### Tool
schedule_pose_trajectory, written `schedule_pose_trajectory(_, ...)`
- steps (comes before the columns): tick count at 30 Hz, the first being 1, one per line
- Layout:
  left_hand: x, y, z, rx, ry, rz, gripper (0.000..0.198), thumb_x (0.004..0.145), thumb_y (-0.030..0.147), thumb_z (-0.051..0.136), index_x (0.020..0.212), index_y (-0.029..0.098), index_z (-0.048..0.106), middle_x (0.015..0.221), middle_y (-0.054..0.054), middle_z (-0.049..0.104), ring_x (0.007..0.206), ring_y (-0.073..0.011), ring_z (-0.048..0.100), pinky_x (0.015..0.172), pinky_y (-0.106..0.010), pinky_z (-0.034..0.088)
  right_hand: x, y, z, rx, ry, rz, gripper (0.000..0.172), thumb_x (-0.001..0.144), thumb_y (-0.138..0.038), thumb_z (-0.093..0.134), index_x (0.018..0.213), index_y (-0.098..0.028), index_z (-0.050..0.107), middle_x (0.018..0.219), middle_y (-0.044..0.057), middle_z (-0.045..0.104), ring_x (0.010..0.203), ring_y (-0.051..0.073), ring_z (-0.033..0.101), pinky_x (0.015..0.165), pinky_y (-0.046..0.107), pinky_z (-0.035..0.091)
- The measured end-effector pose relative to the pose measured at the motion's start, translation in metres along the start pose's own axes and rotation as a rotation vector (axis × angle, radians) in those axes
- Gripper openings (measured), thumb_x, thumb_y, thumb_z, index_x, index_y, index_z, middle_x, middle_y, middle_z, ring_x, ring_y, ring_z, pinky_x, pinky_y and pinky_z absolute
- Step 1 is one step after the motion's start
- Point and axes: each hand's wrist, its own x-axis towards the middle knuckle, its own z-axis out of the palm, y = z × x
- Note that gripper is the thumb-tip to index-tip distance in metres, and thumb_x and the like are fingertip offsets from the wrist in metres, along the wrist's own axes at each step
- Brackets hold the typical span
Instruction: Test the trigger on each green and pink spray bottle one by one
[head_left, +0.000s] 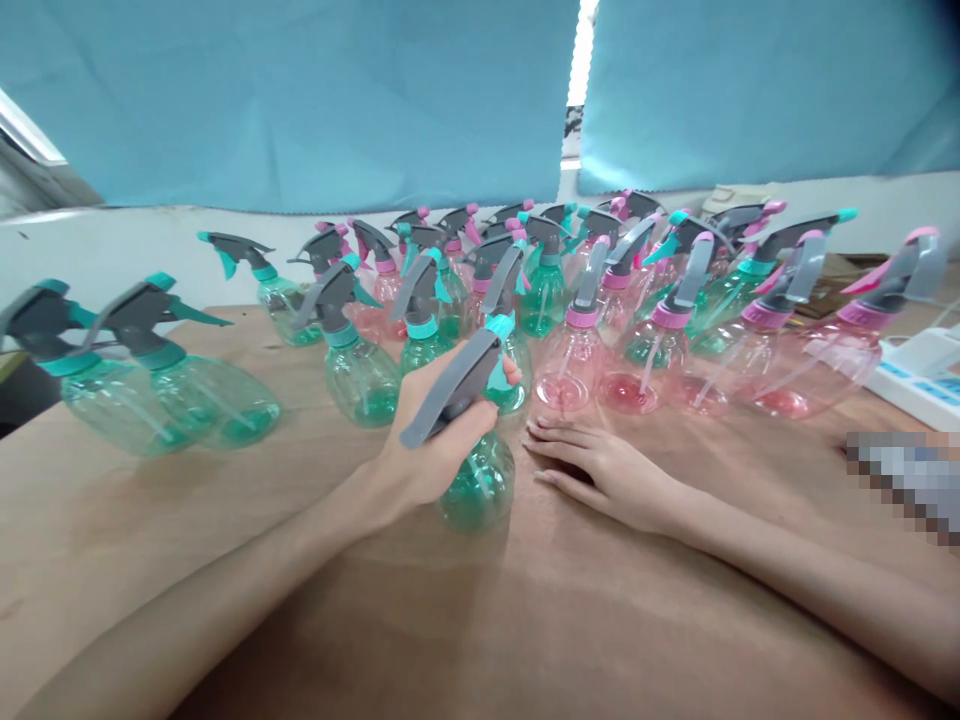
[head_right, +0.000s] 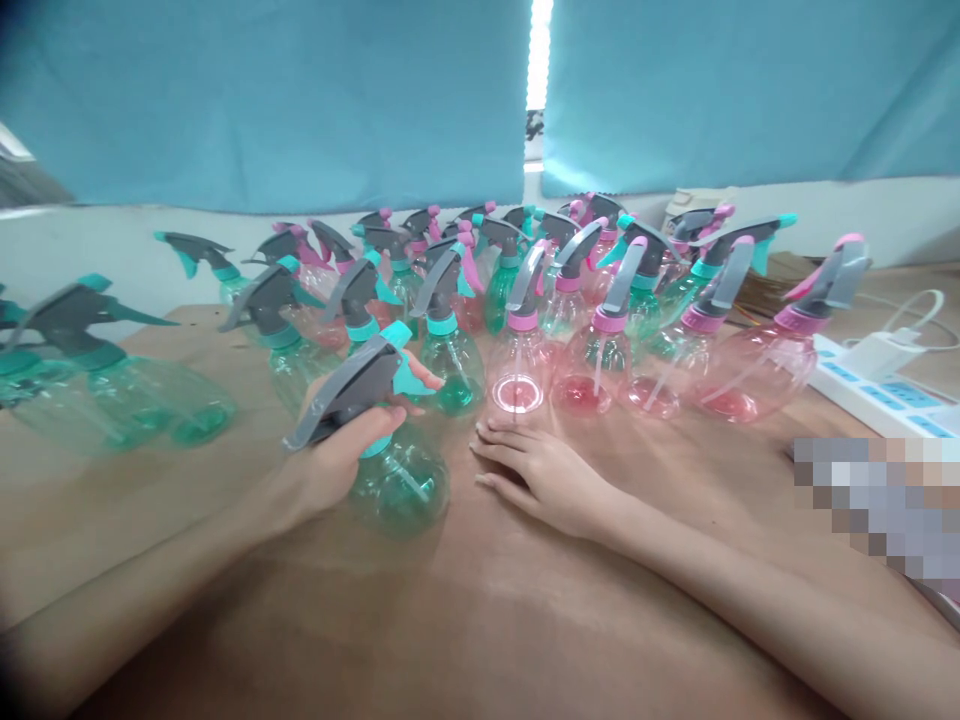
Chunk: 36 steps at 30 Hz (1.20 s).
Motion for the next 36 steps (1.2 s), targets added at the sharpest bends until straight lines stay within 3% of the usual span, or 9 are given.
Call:
schedule_pose_trajectory(8,-0.0003,0.0019,-0.0010,-0.053,-0.005,-0.017,0.012,0.080,0.016,0.048,0.081,0.026,0.053,0.067,0.004,0.049,0.065,-0.0160,0.054,0.058,-0.030,0.038,-0.0001,-0.0005,-0.0005,0.009,-0.012,0.015,0.040,0.097,-0.037,0.045,0.132,-0.019,0.055,0.135,0.008,0.058,0.129,0.024,0.048,0.108,0.044,0.040)
schedule_pose_trajectory(14,0.0003,0.0037,0.0004,-0.077,-0.013,-0.028,0.019,0.081,0.016,0.049,0.092,0.028,0.057,0.062,0.006,0.040,0.054,-0.0139,0.044,0.053,-0.029,0.034,0.0000,-0.0002,-0.0004,-0.006,-0.016,0.013,0.041,0.098,-0.037,0.044,0.132,-0.018,0.055,0.135,0.009,0.057,0.129,0.024,0.048,0.109,0.044,0.039)
schedule_pose_trajectory(19,0.0015,0.0027,0.0038,-0.052,0.024,-0.031,0.031,0.081,0.017,0.049,0.108,0.028,0.058,0.061,0.007,0.042,0.051,-0.0133,0.044,0.057,-0.029,0.039,-0.0002,-0.0004,-0.0011,0.003,-0.010,0.013,0.040,0.097,-0.036,0.045,0.132,-0.019,0.054,0.135,0.008,0.057,0.129,0.024,0.048,0.108,0.045,0.040)
schedule_pose_trajectory(29,0.0019,0.0048,0.0044,-0.036,0.049,-0.013,0.030,0.081,0.019,0.050,0.108,0.026,0.061,0.068,0.004,0.053,0.058,-0.0150,0.052,0.065,-0.031,0.049,0.0006,-0.0012,-0.0017,0.012,0.004,0.010,0.039,0.097,-0.036,0.045,0.131,-0.021,0.055,0.134,0.009,0.058,0.127,0.024,0.050,0.107,0.047,0.041)
schedule_pose_trajectory(36,0.0030,0.0071,0.0038,-0.093,0.032,-0.002,0.022,0.081,0.018,0.050,0.098,0.026,0.060,0.066,0.005,0.042,0.053,-0.0120,0.040,0.067,-0.031,0.046,0.0005,-0.0010,-0.0018,-0.005,-0.003,0.012,0.041,0.097,-0.037,0.044,0.130,-0.017,0.056,0.135,0.010,0.057,0.128,0.023,0.049,0.109,0.044,0.039)
